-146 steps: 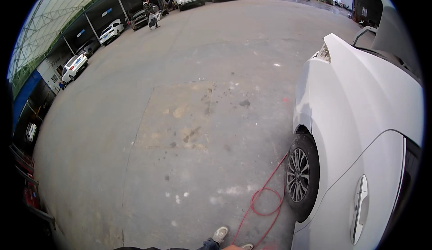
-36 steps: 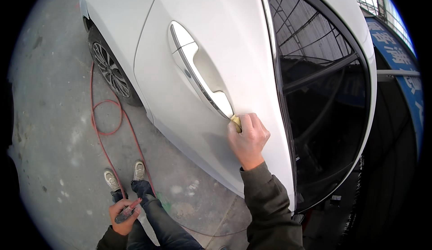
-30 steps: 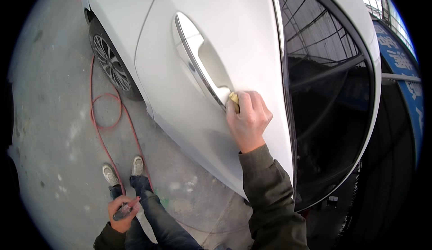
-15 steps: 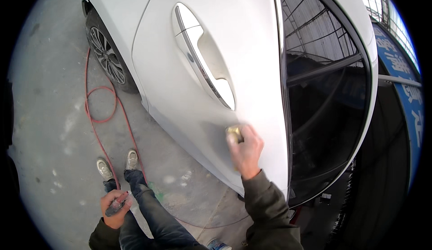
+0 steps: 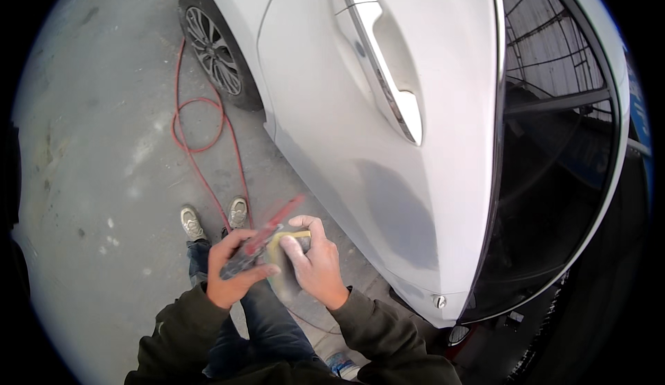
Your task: The person sands the surface of a white car door using a sanding block, focusing on the area around the door handle. They repeatedly rub the block over the paint in various directions while holding a spray nozzle in the other hand.
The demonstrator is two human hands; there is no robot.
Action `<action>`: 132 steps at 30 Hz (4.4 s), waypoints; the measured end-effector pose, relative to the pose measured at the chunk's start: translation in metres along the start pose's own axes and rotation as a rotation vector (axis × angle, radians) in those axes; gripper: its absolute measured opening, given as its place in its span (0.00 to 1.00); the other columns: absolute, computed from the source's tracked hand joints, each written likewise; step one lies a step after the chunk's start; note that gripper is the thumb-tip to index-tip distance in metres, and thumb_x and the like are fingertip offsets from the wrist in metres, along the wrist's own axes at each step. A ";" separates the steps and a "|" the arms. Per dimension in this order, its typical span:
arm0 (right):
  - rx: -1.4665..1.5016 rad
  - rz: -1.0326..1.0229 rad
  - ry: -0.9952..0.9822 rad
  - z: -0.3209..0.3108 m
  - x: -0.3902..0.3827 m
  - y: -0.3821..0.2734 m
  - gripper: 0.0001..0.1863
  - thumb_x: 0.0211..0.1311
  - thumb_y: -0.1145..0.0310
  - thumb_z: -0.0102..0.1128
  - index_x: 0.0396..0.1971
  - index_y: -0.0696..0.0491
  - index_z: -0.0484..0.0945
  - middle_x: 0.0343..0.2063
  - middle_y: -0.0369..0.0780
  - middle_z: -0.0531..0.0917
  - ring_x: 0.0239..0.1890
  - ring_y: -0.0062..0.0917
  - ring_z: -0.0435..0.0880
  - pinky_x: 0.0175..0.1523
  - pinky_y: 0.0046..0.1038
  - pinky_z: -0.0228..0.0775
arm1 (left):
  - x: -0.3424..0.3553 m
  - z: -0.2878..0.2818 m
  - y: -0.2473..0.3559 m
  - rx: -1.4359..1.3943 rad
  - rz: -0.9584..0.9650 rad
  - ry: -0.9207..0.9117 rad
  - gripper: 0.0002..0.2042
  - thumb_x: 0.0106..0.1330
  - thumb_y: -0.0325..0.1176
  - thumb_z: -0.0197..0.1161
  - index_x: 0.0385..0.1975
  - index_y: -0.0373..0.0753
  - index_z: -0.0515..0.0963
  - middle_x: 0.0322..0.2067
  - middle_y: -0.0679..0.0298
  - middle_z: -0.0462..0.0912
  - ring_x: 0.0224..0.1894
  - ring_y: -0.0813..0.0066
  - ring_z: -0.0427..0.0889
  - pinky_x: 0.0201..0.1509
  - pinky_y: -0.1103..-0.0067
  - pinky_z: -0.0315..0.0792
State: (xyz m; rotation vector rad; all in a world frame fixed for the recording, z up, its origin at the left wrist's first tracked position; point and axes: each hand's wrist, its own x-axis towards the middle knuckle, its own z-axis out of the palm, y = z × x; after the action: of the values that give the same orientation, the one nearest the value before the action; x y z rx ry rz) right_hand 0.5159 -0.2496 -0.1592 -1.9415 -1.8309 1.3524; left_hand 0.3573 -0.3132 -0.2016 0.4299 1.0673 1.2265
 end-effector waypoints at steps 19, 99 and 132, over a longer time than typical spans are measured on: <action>-0.268 -0.234 0.626 -0.136 0.037 -0.034 0.10 0.63 0.73 0.63 0.41 0.62 0.79 0.24 0.37 0.82 0.24 0.17 0.79 0.30 0.23 0.72 | -0.004 -0.007 -0.036 0.110 0.056 0.012 0.17 0.55 0.22 0.73 0.43 0.35 0.75 0.47 0.60 0.77 0.48 0.72 0.77 0.54 0.76 0.70; -0.928 -0.702 0.717 -0.155 0.084 -0.010 0.15 0.43 0.84 0.67 0.34 0.55 0.81 0.30 0.43 0.83 0.30 0.36 0.84 0.36 0.31 0.76 | -0.007 -0.065 -0.012 0.032 -0.082 0.103 0.12 0.59 0.23 0.71 0.37 0.35 0.73 0.32 0.69 0.75 0.32 0.85 0.71 0.38 0.84 0.67; -1.046 -1.014 0.831 -0.139 0.188 -0.164 0.10 0.47 0.76 0.71 0.30 0.51 0.79 0.29 0.36 0.82 0.31 0.27 0.84 0.30 0.28 0.76 | -0.029 -0.063 -0.005 0.102 0.073 0.136 0.12 0.57 0.21 0.72 0.35 0.35 0.75 0.32 0.68 0.77 0.33 0.84 0.75 0.39 0.83 0.70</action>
State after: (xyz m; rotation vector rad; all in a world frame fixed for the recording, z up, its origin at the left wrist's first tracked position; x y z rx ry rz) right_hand 0.4629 0.0143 -0.0649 -1.0155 -2.4915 -0.7177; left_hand 0.3083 -0.3577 -0.2238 0.4722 1.2437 1.2845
